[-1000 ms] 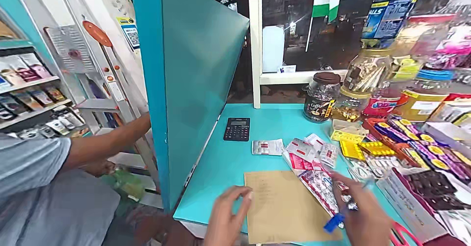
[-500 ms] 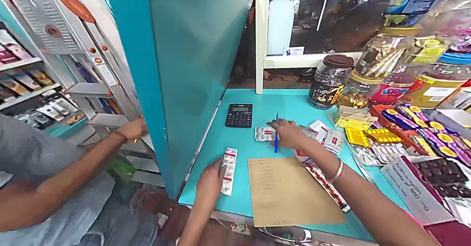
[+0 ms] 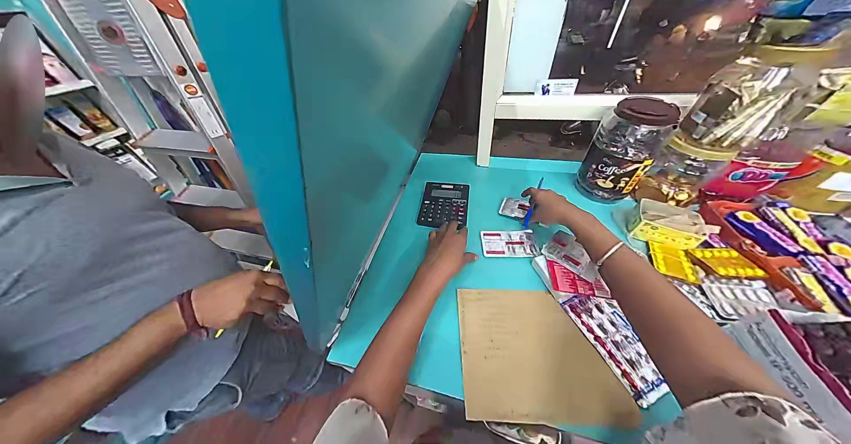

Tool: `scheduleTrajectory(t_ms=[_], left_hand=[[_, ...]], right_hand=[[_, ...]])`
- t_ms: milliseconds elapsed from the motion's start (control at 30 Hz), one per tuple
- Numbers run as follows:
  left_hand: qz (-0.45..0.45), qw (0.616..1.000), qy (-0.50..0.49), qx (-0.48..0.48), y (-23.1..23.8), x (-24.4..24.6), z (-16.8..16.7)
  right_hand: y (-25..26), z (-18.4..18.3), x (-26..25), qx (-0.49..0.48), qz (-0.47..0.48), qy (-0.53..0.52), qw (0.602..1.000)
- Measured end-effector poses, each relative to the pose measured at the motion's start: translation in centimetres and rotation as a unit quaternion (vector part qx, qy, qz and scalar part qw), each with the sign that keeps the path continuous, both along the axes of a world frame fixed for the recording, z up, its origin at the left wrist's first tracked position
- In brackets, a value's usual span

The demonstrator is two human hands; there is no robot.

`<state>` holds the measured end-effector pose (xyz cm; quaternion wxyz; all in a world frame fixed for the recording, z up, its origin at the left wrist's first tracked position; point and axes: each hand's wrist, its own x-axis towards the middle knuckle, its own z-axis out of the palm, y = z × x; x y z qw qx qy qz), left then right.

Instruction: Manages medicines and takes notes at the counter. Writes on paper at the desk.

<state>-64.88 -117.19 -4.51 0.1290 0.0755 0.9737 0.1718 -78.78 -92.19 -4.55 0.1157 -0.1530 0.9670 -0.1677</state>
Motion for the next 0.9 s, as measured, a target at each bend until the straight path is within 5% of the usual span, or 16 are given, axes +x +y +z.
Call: scheduleTrajectory(t_ms=[133, 233, 367, 467, 567, 733, 900], left_hand=[[0.001, 1.0, 0.012, -0.003, -0.5, 1.9, 2.4], [0.003, 0.983, 0.177, 0.039, -1.3, 6.0, 3.5], [0.006, 0.806, 0.588, 0.068, -3.4, 10.9, 5.4], [0.023, 0.731, 0.678, 0.07, -4.9, 12.5, 6.8], [0.024, 0.776, 0.624, 0.086, -5.3, 12.1, 5.4], [0.051, 0.872, 0.459, 0.163, -4.8, 10.9, 1.4], [0.009, 0.937, 0.319, 0.141, -3.6, 11.8, -0.7]], right_hand=[[-0.6, 1.8, 1.7, 0.002, 0.043, 0.044, 0.998], [-1.4, 2.7, 4.0, -0.043, 0.134, 0.018, 0.99], [-2.8, 1.3, 4.9, -0.026, 0.206, -0.035, 0.977], [-3.8, 0.6, 5.4, 0.069, 0.187, -0.058, 0.978], [-4.1, 0.4, 5.5, 0.072, 0.201, -0.039, 0.976], [-4.4, 3.2, 7.0, -0.056, 0.24, 0.003, 0.969], [-7.0, 3.6, 9.7, -0.107, 0.292, -0.068, 0.948]])
